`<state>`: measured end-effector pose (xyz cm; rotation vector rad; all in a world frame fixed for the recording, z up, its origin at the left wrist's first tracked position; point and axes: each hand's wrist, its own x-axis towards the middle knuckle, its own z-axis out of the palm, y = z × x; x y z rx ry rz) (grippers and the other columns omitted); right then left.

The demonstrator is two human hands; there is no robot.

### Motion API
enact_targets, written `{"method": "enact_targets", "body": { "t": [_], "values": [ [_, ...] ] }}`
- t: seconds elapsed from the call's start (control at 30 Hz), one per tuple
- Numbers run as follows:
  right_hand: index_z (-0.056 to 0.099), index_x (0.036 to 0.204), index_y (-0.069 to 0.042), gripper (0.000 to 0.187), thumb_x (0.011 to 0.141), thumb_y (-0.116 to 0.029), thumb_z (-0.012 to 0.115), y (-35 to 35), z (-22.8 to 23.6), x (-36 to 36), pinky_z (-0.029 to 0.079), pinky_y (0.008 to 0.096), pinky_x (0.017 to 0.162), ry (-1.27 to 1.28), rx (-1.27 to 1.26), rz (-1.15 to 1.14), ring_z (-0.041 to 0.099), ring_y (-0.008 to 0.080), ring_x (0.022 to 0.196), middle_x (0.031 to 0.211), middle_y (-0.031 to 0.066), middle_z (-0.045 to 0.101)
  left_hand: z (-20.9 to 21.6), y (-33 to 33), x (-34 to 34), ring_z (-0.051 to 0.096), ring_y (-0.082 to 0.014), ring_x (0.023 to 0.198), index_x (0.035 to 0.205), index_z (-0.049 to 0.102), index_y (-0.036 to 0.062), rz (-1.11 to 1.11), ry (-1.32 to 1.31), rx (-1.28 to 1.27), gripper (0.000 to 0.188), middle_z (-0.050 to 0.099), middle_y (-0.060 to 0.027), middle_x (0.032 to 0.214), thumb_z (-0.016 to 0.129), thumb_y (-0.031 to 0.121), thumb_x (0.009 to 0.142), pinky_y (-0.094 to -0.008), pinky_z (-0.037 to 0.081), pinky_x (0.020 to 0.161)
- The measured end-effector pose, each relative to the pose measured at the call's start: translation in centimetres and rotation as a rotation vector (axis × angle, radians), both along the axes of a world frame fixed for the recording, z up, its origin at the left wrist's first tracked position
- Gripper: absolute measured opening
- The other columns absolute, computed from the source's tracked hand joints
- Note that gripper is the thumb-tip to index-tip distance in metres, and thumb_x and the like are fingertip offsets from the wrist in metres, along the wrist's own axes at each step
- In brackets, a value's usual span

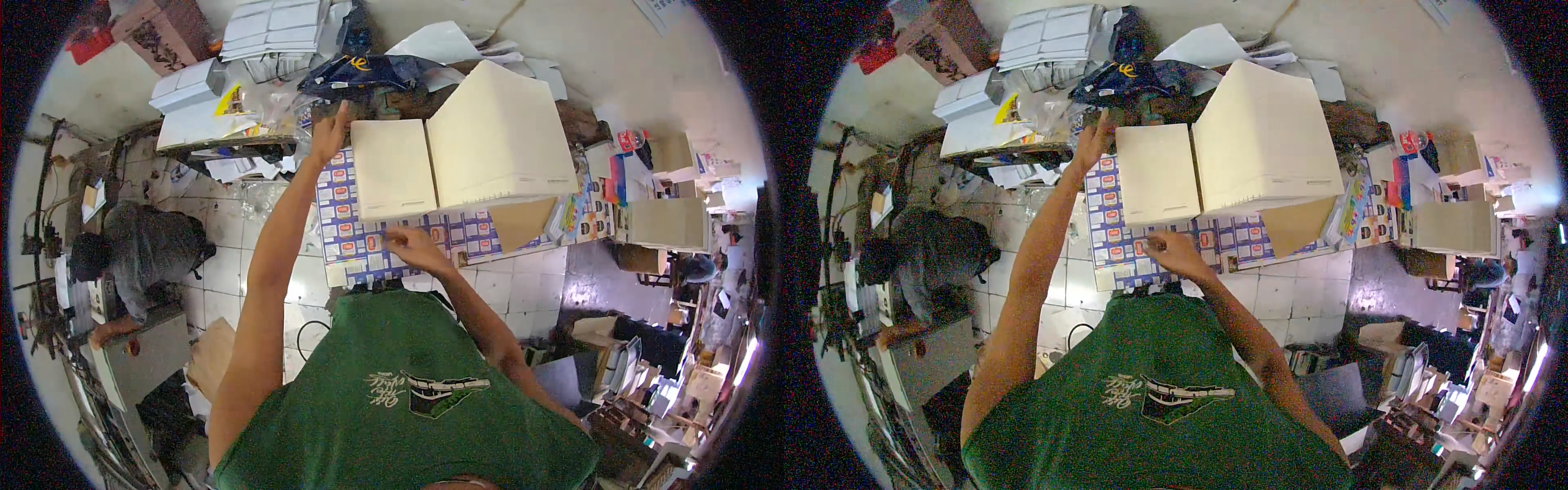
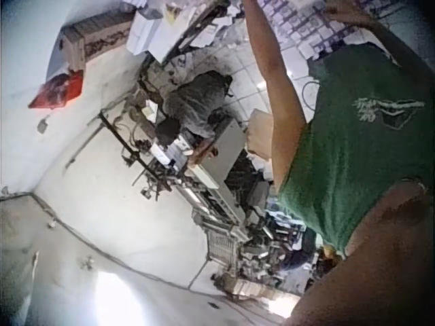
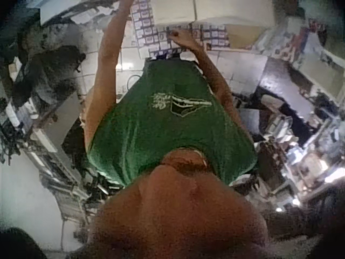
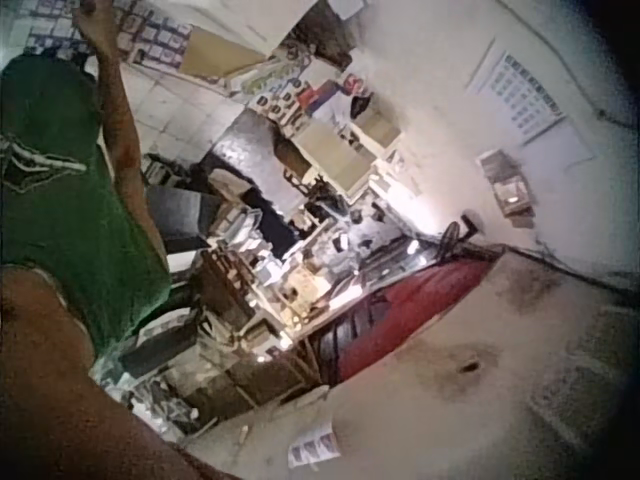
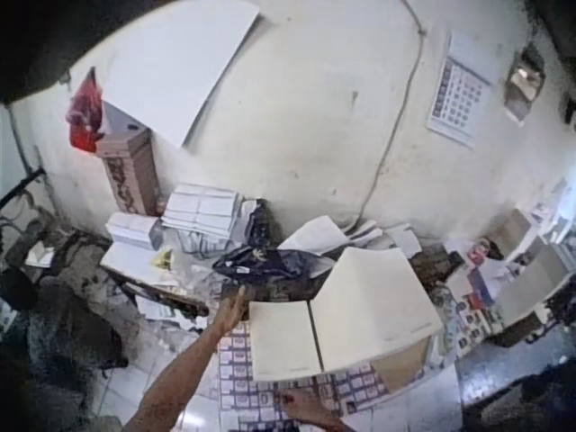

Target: The person aligns edges of paper stacks by tapping them against a worktable, then moves the stacks to join a larger pile.

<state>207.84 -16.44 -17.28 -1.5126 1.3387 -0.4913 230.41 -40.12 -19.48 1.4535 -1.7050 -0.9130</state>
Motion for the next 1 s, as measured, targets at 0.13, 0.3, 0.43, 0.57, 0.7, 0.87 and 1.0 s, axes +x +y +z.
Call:
{"method": "enact_targets", "body": {
  "t": [0.13, 0.3, 0.43, 0.57, 0.7, 0.87, 1.0],
  "values": [
    [0.064, 0.108, -0.001, 0.035, 0.083, -0.026, 0.067, -2.4, -1.2, 1.4, 0.05, 0.0359, 0.083, 0.091, -0.022, 0.047, 0.065, 0.0249, 0.093, 0.103, 0.0159, 0.066, -0.4, -0.3, 1.3, 0.065, -0.0394, 0.086, 0.103, 0.067, -0.0021, -0.024, -0.194, 0.02, 0.071, 0.068, -0.0243, 0.09, 0.03, 0.058, 0.096, -0.0396, 0.047, 0.085],
    [0.064, 0.111, -0.001, 0.031, 0.09, -0.024, 0.063, 0.5, -1.3, -3.7, 0.049, 0.03, 0.083, -0.101, 0.121, -0.046, 0.062, 0.0171, 0.093, 0.102, 0.0082, 0.066, -2.1, 3.1, 1.8, 0.063, -0.0297, 0.094, 0.117, 0.06, -0.0025, 0.077, 0.244, 0.04, 0.063, 0.068, -0.02, 0.1, 0.036, 0.053, 0.097, -0.0356, 0.044, 0.089],
    [0.064, 0.105, -0.001, 0.028, 0.091, -0.025, 0.06, 8.0, -5.0, -10.9, 0.048, 0.026, 0.072, -0.076, 0.248, -0.426, 0.061, 0.0128, 0.077, 0.087, 0.0086, 0.068, -3.7, 9.7, 3.5, 0.058, -0.0156, 0.093, 0.11, 0.064, -0.0042, 0.204, 0.511, 0.135, 0.047, 0.067, -0.012, 0.101, 0.048, 0.038, 0.097, -0.0285, 0.044, 0.084],
    [0.066, 0.097, -0.004, 0.032, 0.09, -0.034, 0.055, 22.6, -16.2, -19.0, 0.046, 0.027, 0.057, 0.021, 0.167, -0.799, 0.058, 0.011, 0.064, 0.075, 0.002, 0.067, -4.2, 21.1, 3.6, 0.051, -0.0084, 0.071, 0.078, 0.062, 0.002, 0.284, 0.503, 0.364, 0.036, 0.06, -0.0021, 0.073, 0.051, 0.031, 0.096, -0.0248, 0.039, 0.065],
    [0.065, 0.093, -0.006, 0.025, 0.083, -0.027, 0.057, 41.5, -26.4, -24.1, 0.048, 0.0337, 0.058, 0.549, 0.456, -0.485, 0.061, 0.0179, 0.068, 0.076, 0.0063, 0.065, -5.9, 31.5, 2.2, 0.055, -0.0098, 0.056, 0.081, 0.064, 0.0056, 0.026, 0.526, 0.831, 0.036, 0.06, -0.0034, 0.063, 0.052, 0.038, 0.092, -0.0242, 0.042, 0.053],
    [0.062, 0.107, -0.007, 0.032, 0.087, -0.032, 0.056, 49.3, -27.4, -22.9, 0.048, 0.033, 0.067, 0.433, 0.658, -0.335, 0.061, 0.0185, 0.08, 0.09, 0.0094, 0.065, -10.8, 36.5, -4.2, 0.065, -0.0206, 0.08, 0.099, 0.065, 0.0044, -0.604, -0.092, 0.834, 0.052, 0.069, -0.0106, 0.086, 0.052, 0.053, 0.089, -0.0341, 0.049, 0.072],
    [0.059, 0.117, -0.007, 0.039, 0.091, -0.036, 0.056, 49.1, -28.6, -24.3, 0.049, 0.0325, 0.074, 0.274, 0.546, -0.327, 0.061, 0.0189, 0.09, 0.101, 0.0119, 0.064, -14.0, 37.2, -12.6, 0.064, -0.0235, 0.089, 0.105, 0.065, 0.0056, -0.8, -0.511, 0.536, 0.054, 0.069, -0.0114, 0.096, 0.053, 0.055, 0.088, -0.0388, 0.048, 0.08]
  ]
}}
